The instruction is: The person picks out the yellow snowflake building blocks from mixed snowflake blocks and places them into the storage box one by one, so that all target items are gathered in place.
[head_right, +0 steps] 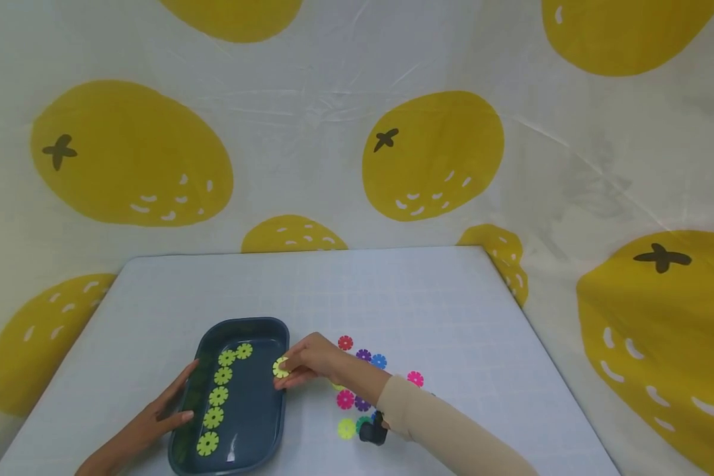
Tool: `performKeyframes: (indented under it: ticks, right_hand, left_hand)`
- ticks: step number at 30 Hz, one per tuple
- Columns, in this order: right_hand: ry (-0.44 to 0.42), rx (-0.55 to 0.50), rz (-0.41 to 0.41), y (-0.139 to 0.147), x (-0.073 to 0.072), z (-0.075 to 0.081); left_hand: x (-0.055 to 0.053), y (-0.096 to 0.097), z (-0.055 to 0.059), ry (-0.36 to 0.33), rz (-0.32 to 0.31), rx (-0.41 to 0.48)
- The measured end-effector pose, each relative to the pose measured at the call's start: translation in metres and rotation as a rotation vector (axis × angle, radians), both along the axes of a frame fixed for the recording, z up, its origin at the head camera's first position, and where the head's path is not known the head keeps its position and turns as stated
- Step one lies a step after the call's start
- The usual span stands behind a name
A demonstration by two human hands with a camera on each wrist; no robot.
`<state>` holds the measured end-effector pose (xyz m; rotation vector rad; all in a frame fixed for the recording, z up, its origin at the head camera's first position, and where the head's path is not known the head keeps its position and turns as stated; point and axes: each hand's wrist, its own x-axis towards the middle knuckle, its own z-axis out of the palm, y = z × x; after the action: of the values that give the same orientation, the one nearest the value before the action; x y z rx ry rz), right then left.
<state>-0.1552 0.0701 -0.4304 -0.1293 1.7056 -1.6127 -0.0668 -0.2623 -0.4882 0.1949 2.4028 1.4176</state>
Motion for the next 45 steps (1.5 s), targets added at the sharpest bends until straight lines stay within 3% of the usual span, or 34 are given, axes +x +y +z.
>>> performKeyframes:
  ticks: [6,17,31,45]
  right_hand:
    - [0.007,0.016,0.033,-0.013,-0.007,0.003]
    - [-0.02,0.083,0.031,-0.027,-0.016,0.012]
    - [-0.047,0.058,0.056,-0.048,-0.021,0.024]
    - [-0.053,0.116,-0.068,-0.068,-0.024,0.029]
  left_hand:
    - [0.002,-0.002,0.001,0.011,0.008,-0.013]
    - [0.005,-0.003,0.009,-0.056,0.028,-0.034]
    - [0.003,-0.005,0.004,-0.109,0.027,-0.033]
    - [0.001,-0.001,0.004,-0.094,0.03,-0.043]
